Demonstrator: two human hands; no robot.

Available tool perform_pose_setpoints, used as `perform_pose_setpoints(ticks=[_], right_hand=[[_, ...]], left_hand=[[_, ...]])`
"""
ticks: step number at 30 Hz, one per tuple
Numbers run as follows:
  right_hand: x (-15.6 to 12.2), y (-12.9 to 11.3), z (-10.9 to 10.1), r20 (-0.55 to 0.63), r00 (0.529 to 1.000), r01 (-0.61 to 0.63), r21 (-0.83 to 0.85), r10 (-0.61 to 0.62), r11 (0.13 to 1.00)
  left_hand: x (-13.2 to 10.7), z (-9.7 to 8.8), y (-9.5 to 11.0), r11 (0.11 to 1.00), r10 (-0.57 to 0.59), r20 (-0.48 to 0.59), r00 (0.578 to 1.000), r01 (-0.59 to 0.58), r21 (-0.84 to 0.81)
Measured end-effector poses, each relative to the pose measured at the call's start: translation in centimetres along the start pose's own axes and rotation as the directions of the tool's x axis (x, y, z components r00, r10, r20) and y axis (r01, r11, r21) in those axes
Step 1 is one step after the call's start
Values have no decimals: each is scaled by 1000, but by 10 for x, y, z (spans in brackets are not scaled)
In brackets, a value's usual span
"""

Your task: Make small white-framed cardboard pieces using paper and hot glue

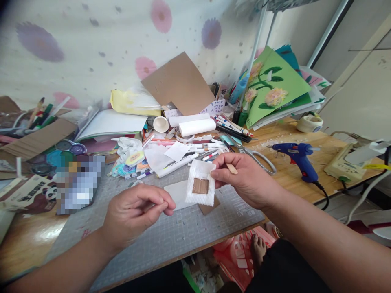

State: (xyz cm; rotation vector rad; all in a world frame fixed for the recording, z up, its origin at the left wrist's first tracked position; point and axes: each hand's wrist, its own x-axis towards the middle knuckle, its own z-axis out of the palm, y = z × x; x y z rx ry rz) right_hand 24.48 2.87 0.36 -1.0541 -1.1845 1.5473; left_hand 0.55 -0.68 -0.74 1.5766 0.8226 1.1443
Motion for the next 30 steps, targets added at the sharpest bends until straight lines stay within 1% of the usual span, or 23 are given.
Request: perform_pose_setpoints(ticks=[8, 13, 20, 26, 30], right_hand=[[-1, -2, 1, -5, 1000, 0, 0, 0, 1000], [-1, -2, 1, -10, 1000, -8, -8, 8, 1000], [0, 0, 1, 10, 1000, 2, -4, -2, 1000], [0, 0, 0, 21, 1000, 5, 9, -5, 1000], [-1, -2, 1, 11, 1000, -6, 15, 6, 1000]], left_hand=[[0, 0, 1, 1000, -10, 3, 1000, 10, 11], [0, 1, 3, 999, -53, -13, 999, 53, 12], [0, 1, 1, 994, -102, 0, 995, 102, 32], [0, -3, -1, 991, -114, 61, 992, 117, -63], [1, -5, -5, 973, -161, 114, 980, 177, -146]])
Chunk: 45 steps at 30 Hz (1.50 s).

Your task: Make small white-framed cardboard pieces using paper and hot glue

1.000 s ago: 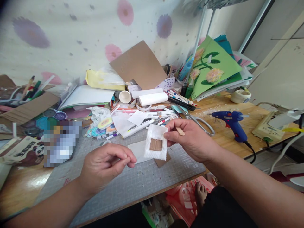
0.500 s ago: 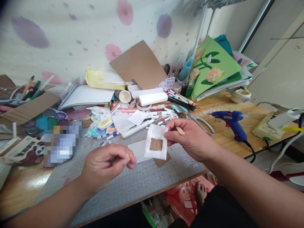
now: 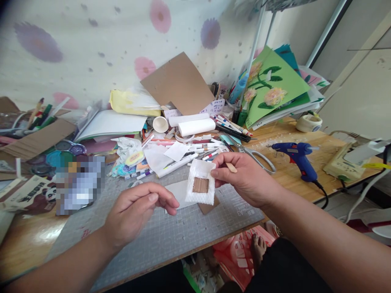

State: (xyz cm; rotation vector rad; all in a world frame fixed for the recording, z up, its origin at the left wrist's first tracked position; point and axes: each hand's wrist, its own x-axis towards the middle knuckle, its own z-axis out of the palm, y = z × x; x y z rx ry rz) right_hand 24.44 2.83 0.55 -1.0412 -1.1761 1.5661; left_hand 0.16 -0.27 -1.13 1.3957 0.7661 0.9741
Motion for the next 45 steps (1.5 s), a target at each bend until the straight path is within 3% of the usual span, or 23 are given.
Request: perform_pose_setpoints(ticks=[9, 18, 37, 40, 43, 45], right_hand=[[0, 1, -3, -4, 1000, 9, 17, -9, 1000], [0, 3, -8, 6, 1000, 14, 56, -14, 998], [0, 3, -7, 24, 1000, 15, 72, -17, 997], [0, 5, -8, 29, 999, 21, 73, -23, 997], [0, 7, -8, 36, 999, 24, 66, -26, 998], [0, 8, -8, 44, 999, 21, 49, -23, 999]], left_hand=[[2, 1, -6, 987, -78, -66, 995, 68, -145], [2, 1, -7, 984, -62, -75, 995, 49, -171], [2, 3, -6, 971, -193, 51, 980, 198, -136], [6, 1, -5, 986, -135, -43, 990, 130, -100], [12, -6, 0, 984, 5, -222, 975, -45, -175], [16, -12, 5, 950, 90, -270, 959, -164, -265]])
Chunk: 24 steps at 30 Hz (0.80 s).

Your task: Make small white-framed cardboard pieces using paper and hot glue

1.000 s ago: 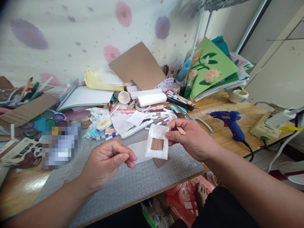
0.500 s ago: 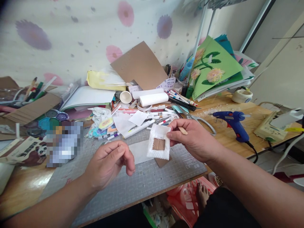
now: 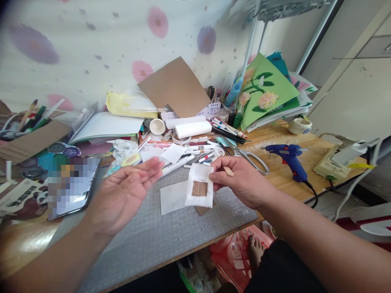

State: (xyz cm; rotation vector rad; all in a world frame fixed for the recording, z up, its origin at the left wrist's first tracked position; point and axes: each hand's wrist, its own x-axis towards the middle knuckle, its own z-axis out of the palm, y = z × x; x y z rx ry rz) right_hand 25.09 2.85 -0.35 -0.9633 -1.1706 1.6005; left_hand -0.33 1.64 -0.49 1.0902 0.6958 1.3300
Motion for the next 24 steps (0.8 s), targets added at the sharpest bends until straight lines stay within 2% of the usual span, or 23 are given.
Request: perform_pose_setpoints(ticks=[2, 3, 4, 5, 7, 8, 9, 11, 12, 14, 19, 24], right_hand=[[0, 1, 1, 6, 1000, -2, -25, 2, 1000], [0, 1, 1, 8, 1000, -2, -35, 2, 999], [0, 1, 2, 6, 1000, -3, -40, 3, 999], [-1, 0, 3, 3, 1000, -5, -40, 5, 999], [-1, -1, 5, -2, 1000, -10, -35, 10, 999], [-1, -1, 6, -3, 1000, -12, -35, 12, 999], [-2, -1, 7, -3, 1000, -11, -37, 11, 999], [-3, -1, 10, 2, 1000, -2, -56, 2, 998], [-3, -1, 11, 7, 1000, 5, -70, -5, 998], [-3, 0, 13, 28, 999, 20, -107, -18, 994], [0, 6, 17, 78, 996, 55, -220, -39, 974], [4, 8, 24, 106, 994, 48, -242, -23, 969]], left_hand=[[1, -2, 5, 997, 42, 31, 999, -40, -59], [0, -2, 6, 998, 49, 77, 996, -46, -40], [-3, -2, 6, 999, 38, 165, 985, -42, 25], [-6, -1, 4, 990, 8, 279, 960, -46, 130], [-14, 3, 0, 914, -101, 492, 865, -114, 389], [-17, 5, -3, 856, -139, 531, 836, -168, 489], [-20, 7, -5, 798, -161, 528, 834, -204, 567], [-22, 10, -7, 727, -146, 433, 890, -200, 657], [-22, 12, -7, 712, -142, 369, 918, -164, 683], [-20, 13, -7, 709, -169, 272, 947, -75, 701], [-19, 15, -9, 766, -231, 181, 956, 64, 640], [-20, 17, -8, 712, -193, 109, 975, 63, 700]])
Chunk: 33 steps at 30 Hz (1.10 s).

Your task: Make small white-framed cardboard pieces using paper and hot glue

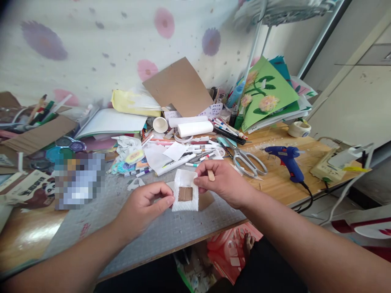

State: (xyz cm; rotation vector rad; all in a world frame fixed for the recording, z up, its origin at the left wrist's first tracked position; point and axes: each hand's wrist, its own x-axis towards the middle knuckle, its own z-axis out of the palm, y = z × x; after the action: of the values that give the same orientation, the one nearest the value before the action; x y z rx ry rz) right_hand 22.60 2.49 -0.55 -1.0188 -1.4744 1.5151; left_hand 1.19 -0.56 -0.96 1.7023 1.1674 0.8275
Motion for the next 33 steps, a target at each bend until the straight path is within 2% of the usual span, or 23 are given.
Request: perform_pose_setpoints(ticks=[5, 8, 10, 13, 16, 19, 21, 23, 27, 29, 33], right_hand=[[2, 0, -1, -16, 1000, -3, -16, 3, 1000], [2, -1, -5, -30, 1000, 6, 15, -6, 1000], [0, -2, -9, -52, 999, -5, 55, 8, 998], [-2, -4, -16, -86, 996, -15, 103, 24, 995], [-5, -4, -23, -113, 993, -1, 122, 15, 993], [-7, -4, -27, -141, 990, -2, 136, 21, 991], [-9, -4, -25, -136, 990, -4, 138, 23, 990], [-11, -5, -19, -107, 994, -2, 121, 15, 993], [-14, -6, -2, -23, 1000, -15, 76, 17, 997], [-13, -6, 6, 6, 1000, -22, 77, 22, 997], [-8, -4, 18, -34, 999, 5, 94, -2, 996]], left_hand=[[1, -4, 2, 1000, -24, -13, 1000, 24, -10], [3, -5, 0, 987, -47, -57, 997, 37, -160], [6, -6, -2, 935, -71, -106, 992, 30, -353], [12, -10, -6, 792, -144, -193, 970, -4, -610], [17, -17, -5, 693, -182, -234, 955, -44, -720], [18, -21, -4, 648, -206, -226, 952, -41, -761], [17, -20, -4, 656, -217, -193, 957, -4, -754], [15, -16, -5, 700, -211, -136, 968, 53, -712], [9, -3, -6, 755, -186, 57, 981, 180, -631], [5, 2, -5, 731, -148, 161, 976, 217, -647], [-2, 6, -3, 593, -20, 301, 954, 253, -764]])
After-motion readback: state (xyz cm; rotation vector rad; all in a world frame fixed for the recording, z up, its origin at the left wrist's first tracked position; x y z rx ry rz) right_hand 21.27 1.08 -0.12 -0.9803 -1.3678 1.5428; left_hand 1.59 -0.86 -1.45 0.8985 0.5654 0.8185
